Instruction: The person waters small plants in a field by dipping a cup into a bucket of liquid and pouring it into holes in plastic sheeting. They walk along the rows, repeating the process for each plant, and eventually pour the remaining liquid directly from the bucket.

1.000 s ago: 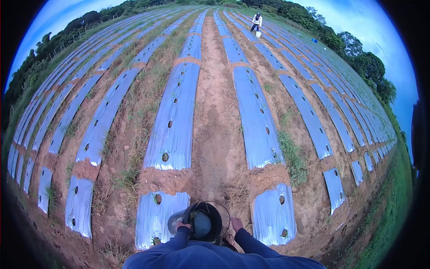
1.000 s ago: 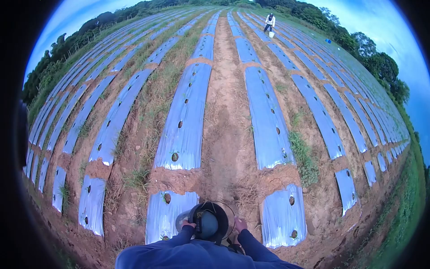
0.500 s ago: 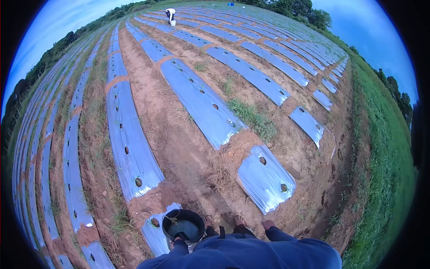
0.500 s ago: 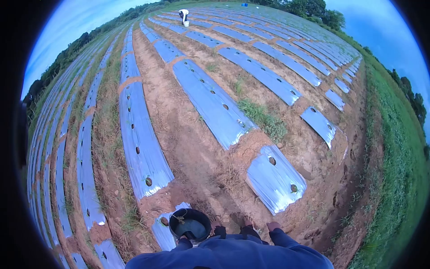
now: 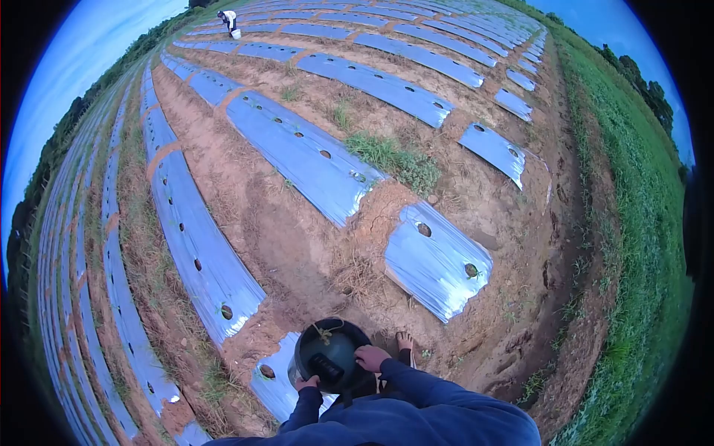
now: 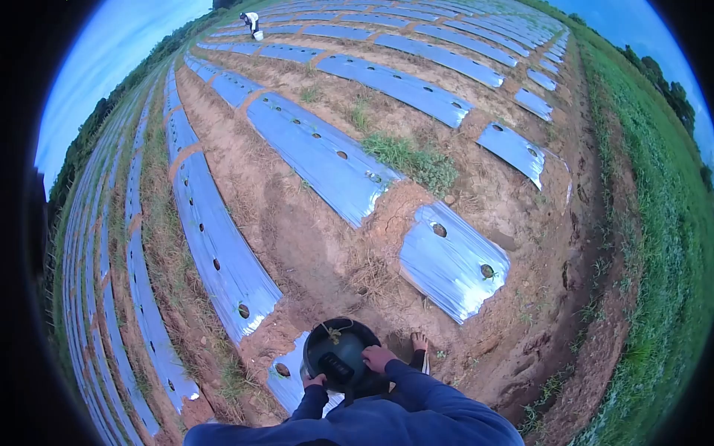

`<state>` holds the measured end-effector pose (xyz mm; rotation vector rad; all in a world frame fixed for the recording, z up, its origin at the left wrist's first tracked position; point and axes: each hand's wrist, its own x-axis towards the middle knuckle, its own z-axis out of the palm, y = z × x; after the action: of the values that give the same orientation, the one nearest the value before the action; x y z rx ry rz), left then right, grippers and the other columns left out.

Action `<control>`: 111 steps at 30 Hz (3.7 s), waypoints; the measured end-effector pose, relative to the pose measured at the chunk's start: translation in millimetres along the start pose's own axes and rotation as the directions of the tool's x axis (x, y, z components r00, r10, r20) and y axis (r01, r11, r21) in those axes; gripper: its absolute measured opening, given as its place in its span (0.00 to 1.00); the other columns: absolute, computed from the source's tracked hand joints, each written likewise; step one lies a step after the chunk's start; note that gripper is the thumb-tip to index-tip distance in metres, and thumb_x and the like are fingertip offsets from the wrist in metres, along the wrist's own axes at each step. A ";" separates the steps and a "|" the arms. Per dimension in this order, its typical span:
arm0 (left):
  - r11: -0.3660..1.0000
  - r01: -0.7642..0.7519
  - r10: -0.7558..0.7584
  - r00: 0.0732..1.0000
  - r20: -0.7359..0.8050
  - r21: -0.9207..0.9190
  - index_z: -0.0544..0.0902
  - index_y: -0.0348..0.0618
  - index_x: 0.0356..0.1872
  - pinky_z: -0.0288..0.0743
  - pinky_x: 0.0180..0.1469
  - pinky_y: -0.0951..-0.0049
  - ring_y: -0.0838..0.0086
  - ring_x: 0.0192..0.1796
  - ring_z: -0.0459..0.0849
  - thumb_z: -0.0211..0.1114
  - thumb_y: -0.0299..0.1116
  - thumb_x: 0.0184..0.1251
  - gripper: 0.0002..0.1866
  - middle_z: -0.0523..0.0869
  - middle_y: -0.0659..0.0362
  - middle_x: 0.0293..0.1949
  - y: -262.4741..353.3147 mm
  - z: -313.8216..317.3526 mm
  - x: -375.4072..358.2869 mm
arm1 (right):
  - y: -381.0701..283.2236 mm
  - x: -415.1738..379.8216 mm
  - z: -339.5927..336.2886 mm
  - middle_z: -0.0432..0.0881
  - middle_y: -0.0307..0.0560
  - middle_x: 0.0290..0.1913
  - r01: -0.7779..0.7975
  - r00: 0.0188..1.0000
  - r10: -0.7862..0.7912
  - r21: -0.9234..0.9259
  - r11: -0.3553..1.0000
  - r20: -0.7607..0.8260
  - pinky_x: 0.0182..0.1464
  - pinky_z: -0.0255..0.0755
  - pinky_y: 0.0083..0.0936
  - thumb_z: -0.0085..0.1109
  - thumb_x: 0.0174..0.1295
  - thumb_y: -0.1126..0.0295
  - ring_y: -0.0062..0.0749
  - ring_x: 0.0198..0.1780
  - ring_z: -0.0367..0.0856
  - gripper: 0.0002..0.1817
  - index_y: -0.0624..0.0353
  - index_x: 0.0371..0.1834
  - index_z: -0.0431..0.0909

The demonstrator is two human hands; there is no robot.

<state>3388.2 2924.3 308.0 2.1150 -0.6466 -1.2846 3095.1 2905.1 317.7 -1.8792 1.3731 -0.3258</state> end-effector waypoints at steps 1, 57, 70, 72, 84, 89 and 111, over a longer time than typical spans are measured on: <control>1.000 -0.002 0.002 1.000 0.031 -0.010 0.76 0.32 0.33 0.75 0.26 0.69 0.69 0.24 0.79 0.72 0.27 0.37 0.19 0.82 0.54 0.28 12.0 -0.5 -8.7 | -6.4 10.8 3.2 0.75 0.50 0.61 0.056 0.998 -0.051 -0.120 0.991 0.045 0.59 0.72 0.46 0.59 0.61 0.60 0.48 0.61 0.74 0.23 0.49 0.61 0.75; 0.843 -0.402 0.156 0.818 0.553 0.357 0.77 0.36 0.25 0.69 0.29 0.72 0.75 0.25 0.74 0.73 0.31 0.40 0.14 0.79 0.61 0.23 154.9 175.0 23.7 | 29.2 23.6 -55.2 0.81 0.33 0.37 -0.377 0.891 0.234 -0.347 0.859 -0.389 0.44 0.72 0.30 0.60 0.51 0.67 0.28 0.52 0.76 0.12 0.48 0.41 0.83; 0.961 0.108 -0.167 0.961 0.220 0.255 0.74 0.43 0.37 0.69 0.18 0.70 0.71 0.16 0.73 0.73 0.32 0.42 0.20 0.77 0.58 0.23 60.9 330.2 164.2 | 238.0 -11.4 -122.1 0.83 0.40 0.31 -0.722 0.560 0.579 -0.007 0.692 -0.593 0.39 0.79 0.35 0.58 0.57 0.69 0.34 0.47 0.80 0.03 0.52 0.31 0.81; 0.944 0.155 -0.226 0.947 0.228 0.292 0.74 0.44 0.38 0.69 0.17 0.70 0.72 0.16 0.73 0.74 0.32 0.43 0.20 0.78 0.58 0.24 54.5 352.2 177.0 | 301.9 -16.1 -123.8 0.83 0.40 0.30 -0.772 0.533 0.627 -0.024 0.635 -0.568 0.38 0.79 0.37 0.57 0.57 0.69 0.34 0.47 0.81 0.03 0.52 0.30 0.81; 0.949 0.200 -0.268 0.919 0.290 0.246 0.73 0.48 0.35 0.72 0.21 0.76 0.77 0.21 0.75 0.67 0.22 0.51 0.13 0.79 0.62 0.27 4.8 445.9 214.3 | 576.7 -17.1 -143.0 0.84 0.48 0.37 -0.928 0.198 0.900 0.222 0.300 -0.388 0.43 0.80 0.43 0.59 0.64 0.57 0.45 0.45 0.84 0.11 0.50 0.39 0.84; 0.944 0.196 -0.270 0.920 0.283 0.266 0.73 0.46 0.37 0.67 0.22 0.78 0.79 0.23 0.74 0.68 0.21 0.47 0.16 0.75 0.65 0.27 16.7 472.7 207.7 | 642.3 -16.6 -173.1 0.86 0.48 0.44 -0.963 0.121 0.975 0.218 0.161 -0.188 0.47 0.80 0.44 0.60 0.62 0.53 0.45 0.46 0.86 0.15 0.48 0.45 0.84; 0.849 0.012 -0.136 0.971 0.196 0.529 0.78 0.36 0.42 0.78 0.36 0.70 0.70 0.33 0.81 0.71 0.25 0.46 0.19 0.83 0.57 0.34 -3.3 441.9 253.2 | 590.6 15.4 -186.8 0.83 0.53 0.43 -0.931 0.298 0.875 0.088 0.355 -0.380 0.43 0.78 0.46 0.60 0.64 0.56 0.52 0.43 0.83 0.13 0.49 0.45 0.84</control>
<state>3096.6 2661.0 -16.0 2.4587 -1.1348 -1.5406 2576.5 2739.1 21.9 -0.8097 2.5590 0.0512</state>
